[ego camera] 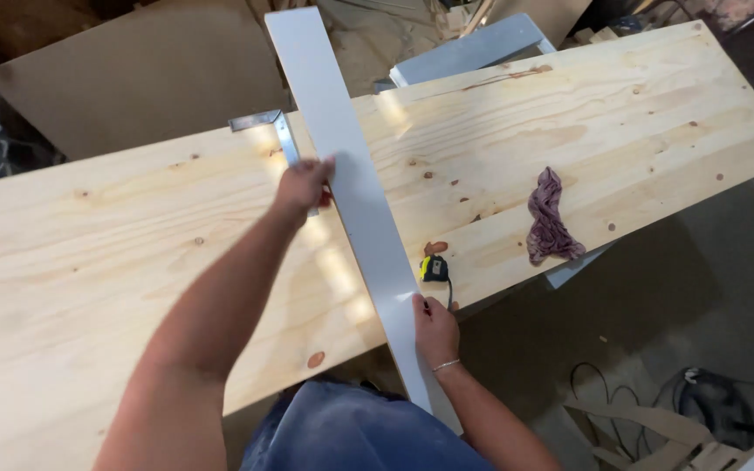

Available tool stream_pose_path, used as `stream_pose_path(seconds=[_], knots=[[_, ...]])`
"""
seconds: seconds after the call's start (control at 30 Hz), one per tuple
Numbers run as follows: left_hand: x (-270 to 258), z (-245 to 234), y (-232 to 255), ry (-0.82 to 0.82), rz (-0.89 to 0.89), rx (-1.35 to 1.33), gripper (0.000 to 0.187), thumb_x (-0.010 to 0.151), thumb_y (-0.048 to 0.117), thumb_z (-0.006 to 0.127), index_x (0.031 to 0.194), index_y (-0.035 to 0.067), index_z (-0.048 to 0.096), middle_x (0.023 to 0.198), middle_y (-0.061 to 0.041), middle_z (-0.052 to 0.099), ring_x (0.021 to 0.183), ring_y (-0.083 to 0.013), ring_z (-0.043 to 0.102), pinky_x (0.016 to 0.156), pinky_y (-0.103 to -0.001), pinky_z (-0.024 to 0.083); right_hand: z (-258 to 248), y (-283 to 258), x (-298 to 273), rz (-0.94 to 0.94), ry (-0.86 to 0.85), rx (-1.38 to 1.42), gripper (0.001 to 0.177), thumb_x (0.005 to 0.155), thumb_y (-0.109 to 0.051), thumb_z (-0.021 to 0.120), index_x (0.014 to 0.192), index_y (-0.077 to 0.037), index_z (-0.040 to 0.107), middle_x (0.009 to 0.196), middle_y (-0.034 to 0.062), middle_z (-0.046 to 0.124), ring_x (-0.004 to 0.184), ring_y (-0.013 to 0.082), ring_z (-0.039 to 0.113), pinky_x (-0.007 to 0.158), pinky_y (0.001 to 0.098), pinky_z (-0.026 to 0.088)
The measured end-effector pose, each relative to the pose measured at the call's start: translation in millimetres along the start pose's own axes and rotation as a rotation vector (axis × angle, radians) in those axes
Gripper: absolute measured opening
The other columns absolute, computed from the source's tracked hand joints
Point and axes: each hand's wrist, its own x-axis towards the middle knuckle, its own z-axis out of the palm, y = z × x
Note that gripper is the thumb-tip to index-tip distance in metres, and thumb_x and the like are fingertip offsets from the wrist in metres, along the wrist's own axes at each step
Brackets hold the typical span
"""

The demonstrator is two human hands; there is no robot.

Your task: Cleaning a large wooden board with a cloth and then measuring and marking it using a tape measure, speed square, and pencil.

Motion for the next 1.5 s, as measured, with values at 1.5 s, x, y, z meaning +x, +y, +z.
stream_pose_path(seconds=[1.5], knots=[[-92,-23,-19,-0.467,-0.221,0.941,0.051,0.095,0.055,0.053,0.096,0.01,0.076,0.086,-0.017,0.077,0.097,-0.0403,0.075,0.086,-0.049,0.06,57,-102,2,-0.27,0.026,-0.455,0.075,0.089,-0.041,0.077,0.148,-0.002,0.05,0.137,0.0247,0.055,0.124,0.0409,0.059,0.102,0.0525,0.05]])
